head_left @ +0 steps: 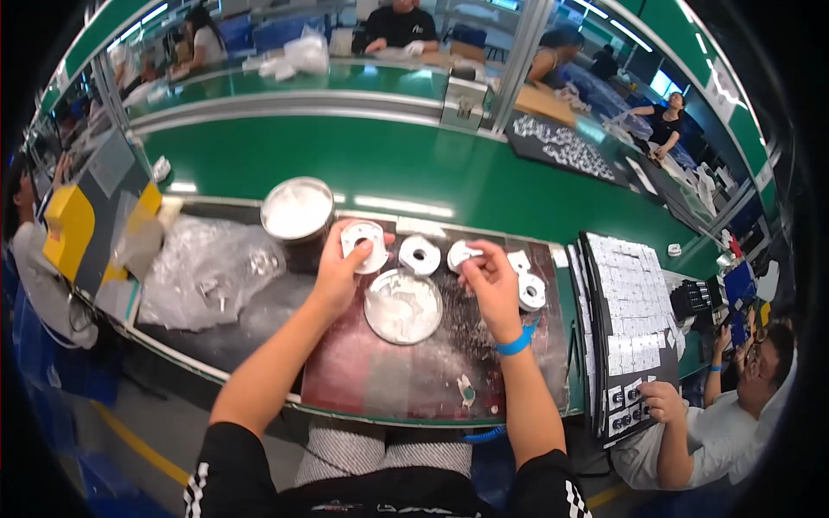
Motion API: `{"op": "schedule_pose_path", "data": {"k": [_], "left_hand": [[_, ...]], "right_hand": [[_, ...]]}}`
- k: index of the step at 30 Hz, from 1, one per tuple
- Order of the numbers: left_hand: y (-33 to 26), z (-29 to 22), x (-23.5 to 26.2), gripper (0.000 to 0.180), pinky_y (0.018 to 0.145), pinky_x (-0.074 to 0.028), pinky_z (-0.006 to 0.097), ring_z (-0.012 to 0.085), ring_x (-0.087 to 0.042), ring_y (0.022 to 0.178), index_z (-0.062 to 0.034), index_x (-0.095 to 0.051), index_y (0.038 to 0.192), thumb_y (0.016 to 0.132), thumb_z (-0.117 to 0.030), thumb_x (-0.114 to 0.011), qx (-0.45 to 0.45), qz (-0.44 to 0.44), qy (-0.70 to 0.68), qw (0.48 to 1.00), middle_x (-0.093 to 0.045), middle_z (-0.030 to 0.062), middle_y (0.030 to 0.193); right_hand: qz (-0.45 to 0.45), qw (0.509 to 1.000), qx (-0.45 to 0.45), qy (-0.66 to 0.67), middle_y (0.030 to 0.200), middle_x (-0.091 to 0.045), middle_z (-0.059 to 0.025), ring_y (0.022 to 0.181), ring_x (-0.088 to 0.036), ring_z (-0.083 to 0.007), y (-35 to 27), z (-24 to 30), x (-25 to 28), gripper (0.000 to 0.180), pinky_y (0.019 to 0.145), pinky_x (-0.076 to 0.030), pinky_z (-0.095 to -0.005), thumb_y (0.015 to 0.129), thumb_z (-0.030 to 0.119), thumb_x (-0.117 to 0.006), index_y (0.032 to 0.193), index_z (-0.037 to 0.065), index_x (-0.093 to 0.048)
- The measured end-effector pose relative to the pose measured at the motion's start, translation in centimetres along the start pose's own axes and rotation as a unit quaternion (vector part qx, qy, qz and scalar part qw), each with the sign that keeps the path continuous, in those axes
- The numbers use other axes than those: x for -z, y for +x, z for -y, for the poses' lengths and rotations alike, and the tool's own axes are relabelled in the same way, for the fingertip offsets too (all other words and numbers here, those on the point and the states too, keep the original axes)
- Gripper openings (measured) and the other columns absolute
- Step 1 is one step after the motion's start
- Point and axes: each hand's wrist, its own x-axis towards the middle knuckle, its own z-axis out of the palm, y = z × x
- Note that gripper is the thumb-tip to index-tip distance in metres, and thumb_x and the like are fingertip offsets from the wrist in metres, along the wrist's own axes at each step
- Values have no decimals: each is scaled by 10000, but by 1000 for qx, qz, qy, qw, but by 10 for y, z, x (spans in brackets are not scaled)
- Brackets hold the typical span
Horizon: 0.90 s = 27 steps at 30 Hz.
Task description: Applying thermal paste and attaching small metal components to circular light fixture bases on an assembly line.
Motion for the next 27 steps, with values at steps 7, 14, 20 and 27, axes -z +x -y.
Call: {"op": "schedule_pose_path", "data": {"k": [7, 14, 20, 27], "left_hand": [[-6, -1, -3, 410, 931, -528, 406, 298, -643, 1039, -38, -409, 1252, 909, -92, -628, 47, 17, 10, 999, -603, 257, 1205], [-6, -5, -7, 316, 921, -518, 400, 293, -636, 1072, -57, -381, 1249, 983, -177, -505, 58, 36, -50, 996, -616, 250, 1183], [-13, 0, -11, 280, 973, -478, 423, 302, -580, 1158, -82, -345, 1237, 1029, -253, -419, 39, 58, -116, 991, -562, 261, 1257], [-37, 0, -26, 360, 1016, -426, 366, 199, -529, 1158, -127, -362, 1358, 1057, -323, -386, 113, 149, -87, 978, -537, 96, 1233]], "right_hand": [[20, 999, -19, 40, 966, -664, -109, 833, -640, -145, -1, 5, -6, 324, 723, -538, -269, 942, 49, -612, 1256, -7, -553], [50, 998, -40, 19, 1000, -642, -88, 834, -640, -133, -5, 4, -12, 264, 724, -537, -261, 929, 51, -628, 1184, -5, -590], [223, 971, -66, 60, 965, -640, -105, 842, -659, -165, -26, 20, -28, 194, 751, -556, -296, 864, -40, -663, 1051, -16, -620], [301, 938, 157, -69, 880, -711, -96, 804, -688, -240, -36, 29, -52, 214, 735, -532, -313, 766, -50, -712, 951, 57, -731]]}}
